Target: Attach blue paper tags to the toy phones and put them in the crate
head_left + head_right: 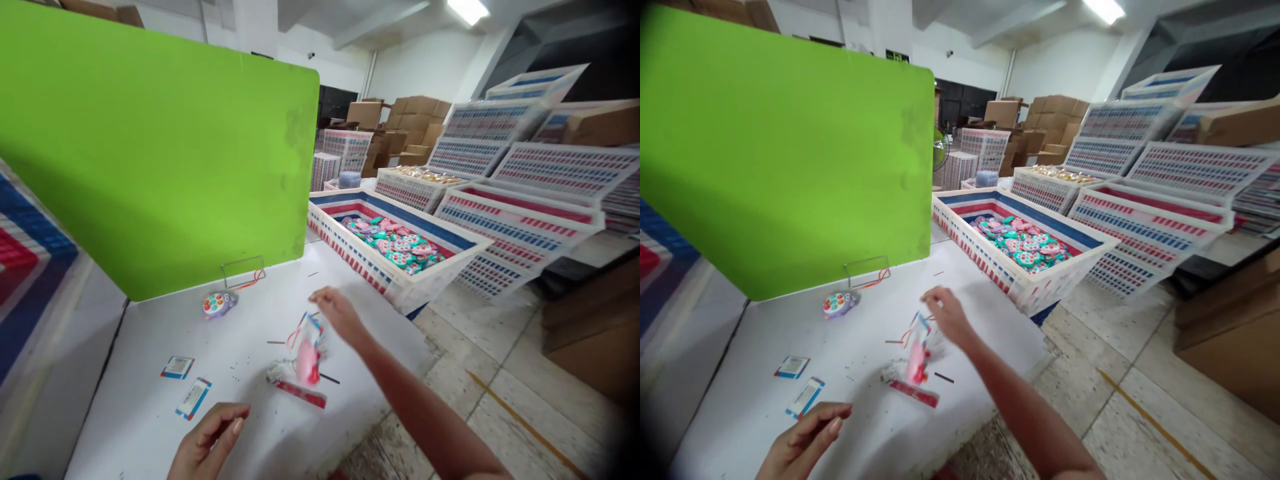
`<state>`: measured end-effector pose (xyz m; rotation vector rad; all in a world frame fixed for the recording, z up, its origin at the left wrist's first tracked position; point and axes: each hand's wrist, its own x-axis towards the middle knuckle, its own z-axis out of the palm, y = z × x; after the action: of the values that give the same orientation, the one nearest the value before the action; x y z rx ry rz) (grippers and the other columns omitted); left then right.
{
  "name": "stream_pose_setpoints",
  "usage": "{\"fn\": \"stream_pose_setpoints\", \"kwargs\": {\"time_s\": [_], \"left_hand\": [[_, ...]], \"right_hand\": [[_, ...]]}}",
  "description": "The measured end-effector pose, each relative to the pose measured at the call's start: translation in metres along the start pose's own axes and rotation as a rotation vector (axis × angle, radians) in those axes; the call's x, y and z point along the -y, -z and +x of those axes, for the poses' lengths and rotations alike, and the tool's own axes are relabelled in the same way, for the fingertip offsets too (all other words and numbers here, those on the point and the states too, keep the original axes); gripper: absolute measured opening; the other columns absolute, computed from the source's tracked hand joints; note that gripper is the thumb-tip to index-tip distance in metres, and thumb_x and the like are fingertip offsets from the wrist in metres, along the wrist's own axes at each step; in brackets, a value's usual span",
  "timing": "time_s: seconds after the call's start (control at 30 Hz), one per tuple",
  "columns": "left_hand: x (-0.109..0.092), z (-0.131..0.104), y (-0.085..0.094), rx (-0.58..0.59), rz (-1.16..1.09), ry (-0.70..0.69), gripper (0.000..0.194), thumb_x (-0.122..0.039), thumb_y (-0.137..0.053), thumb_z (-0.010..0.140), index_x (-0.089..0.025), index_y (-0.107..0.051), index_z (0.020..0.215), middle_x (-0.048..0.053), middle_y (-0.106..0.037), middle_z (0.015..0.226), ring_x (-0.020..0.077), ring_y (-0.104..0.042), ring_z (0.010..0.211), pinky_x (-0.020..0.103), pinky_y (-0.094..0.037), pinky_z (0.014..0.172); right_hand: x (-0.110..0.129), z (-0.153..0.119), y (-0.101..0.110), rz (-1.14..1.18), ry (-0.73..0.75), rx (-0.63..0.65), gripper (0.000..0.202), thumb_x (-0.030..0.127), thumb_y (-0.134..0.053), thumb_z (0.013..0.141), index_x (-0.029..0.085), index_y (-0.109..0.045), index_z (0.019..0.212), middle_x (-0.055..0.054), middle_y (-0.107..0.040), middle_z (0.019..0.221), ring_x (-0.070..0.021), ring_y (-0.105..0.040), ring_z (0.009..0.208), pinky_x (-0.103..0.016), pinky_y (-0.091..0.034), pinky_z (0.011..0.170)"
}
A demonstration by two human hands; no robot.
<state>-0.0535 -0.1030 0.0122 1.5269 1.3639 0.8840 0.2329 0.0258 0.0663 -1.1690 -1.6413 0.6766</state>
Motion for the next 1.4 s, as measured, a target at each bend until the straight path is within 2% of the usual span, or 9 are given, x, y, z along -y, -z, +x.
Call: {"fn": "stream_pose_setpoints", "kwargs": {"time_s": [0.1, 0.2, 0.27, 0.33, 0.53, 0.67, 0.97, 1.2, 1.4], "left_hand": [[0.008, -0.004, -0.003, 0.054, 0.034, 0.011, 0.029, -0.046, -0.057, 0.079, -0.024, -0.069, 0.092, 0.005, -0.069, 0.092, 0.0212, -0.063, 0.090, 0.026, -0.051, 0.079], [0.010, -0.007, -0.007, 0.073, 0.053, 0.017, 0.029, -0.046, -0.054, 0.082, -0.024, -0.068, 0.093, 0.004, -0.068, 0.094, 0.0202, -0.063, 0.091, 0.025, -0.050, 0.080], [0.009, -0.007, -0.011, 0.078, 0.054, 0.024, 0.029, -0.046, -0.053, 0.083, -0.024, -0.068, 0.093, 0.004, -0.068, 0.094, 0.0199, -0.062, 0.091, 0.025, -0.049, 0.080], [0.007, -0.005, -0.013, 0.087, 0.062, 0.028, 0.028, -0.045, -0.052, 0.083, -0.024, -0.068, 0.094, 0.004, -0.068, 0.095, 0.0197, -0.062, 0.091, 0.025, -0.049, 0.079], [0.012, 0.007, -0.012, 0.067, 0.166, 0.010, 0.027, -0.042, -0.050, 0.084, -0.022, -0.068, 0.092, 0.004, -0.068, 0.089, 0.0188, -0.062, 0.082, 0.026, -0.047, 0.069], [0.022, 0.014, -0.010, 0.028, 0.215, 0.004, 0.028, -0.040, -0.049, 0.085, -0.020, -0.067, 0.093, 0.005, -0.067, 0.087, 0.0184, -0.061, 0.078, 0.027, -0.046, 0.069], [0.031, 0.032, -0.028, -0.043, 0.183, -0.004, 0.032, -0.037, -0.053, 0.083, -0.018, -0.062, 0.109, 0.006, -0.066, 0.093, 0.0165, -0.059, 0.074, 0.029, -0.047, 0.068], [0.018, 0.041, -0.036, -0.069, 0.246, -0.190, 0.022, -0.034, -0.051, 0.086, -0.020, -0.066, 0.096, 0.005, -0.066, 0.085, 0.0178, -0.059, 0.079, 0.029, -0.046, 0.072], [0.016, 0.043, -0.039, -0.061, 0.300, -0.209, 0.020, -0.029, -0.045, 0.088, -0.020, -0.062, 0.083, 0.003, -0.062, 0.078, 0.0170, -0.058, 0.074, 0.028, -0.045, 0.068]], "right_hand": [[-0.014, 0.054, 0.071, -0.337, 0.143, -0.415, 0.019, 0.030, -0.045, 0.084, 0.018, -0.059, 0.076, -0.006, -0.064, 0.084, -0.0216, -0.055, 0.088, -0.041, -0.039, 0.087], [-0.012, 0.087, 0.129, -0.548, 0.268, -0.836, 0.025, 0.029, -0.044, 0.085, 0.015, -0.059, 0.099, -0.012, -0.062, 0.103, -0.0253, -0.051, 0.103, -0.046, -0.033, 0.095], [-0.012, 0.087, 0.136, -0.600, 0.297, -0.868, 0.033, 0.029, -0.047, 0.085, 0.013, -0.055, 0.112, -0.014, -0.058, 0.115, -0.0267, -0.048, 0.111, -0.047, -0.032, 0.097], [-0.017, 0.068, 0.112, -0.576, 0.300, -0.678, 0.032, 0.029, -0.048, 0.085, 0.015, -0.056, 0.113, -0.013, -0.059, 0.114, -0.0258, -0.051, 0.109, -0.045, -0.036, 0.095], [-0.047, -0.044, -0.032, -0.369, 0.160, 0.110, 0.016, 0.023, -0.054, 0.085, 0.022, -0.063, 0.099, -0.006, -0.065, 0.103, -0.0205, -0.055, 0.101, -0.037, -0.042, 0.091], [-0.053, -0.084, -0.083, -0.401, 0.084, 0.343, 0.030, 0.024, -0.070, 0.075, 0.021, -0.062, 0.104, -0.007, -0.060, 0.112, -0.0234, -0.050, 0.108, -0.039, -0.038, 0.093], [-0.030, -0.091, -0.092, -0.553, 0.160, 0.533, 0.003, 0.020, -0.062, 0.084, 0.019, -0.061, 0.087, -0.003, -0.065, 0.087, -0.0188, -0.057, 0.086, -0.030, -0.041, 0.077], [-0.025, -0.096, -0.094, -0.629, 0.257, 0.521, 0.005, 0.024, -0.060, 0.086, 0.020, -0.062, 0.089, -0.002, -0.065, 0.088, -0.0198, -0.056, 0.085, -0.032, -0.040, 0.077], [-0.027, -0.098, -0.098, -0.642, 0.293, 0.515, 0.007, 0.025, -0.060, 0.086, 0.021, -0.063, 0.091, -0.002, -0.066, 0.088, -0.0190, -0.056, 0.086, -0.032, -0.039, 0.077]]}}
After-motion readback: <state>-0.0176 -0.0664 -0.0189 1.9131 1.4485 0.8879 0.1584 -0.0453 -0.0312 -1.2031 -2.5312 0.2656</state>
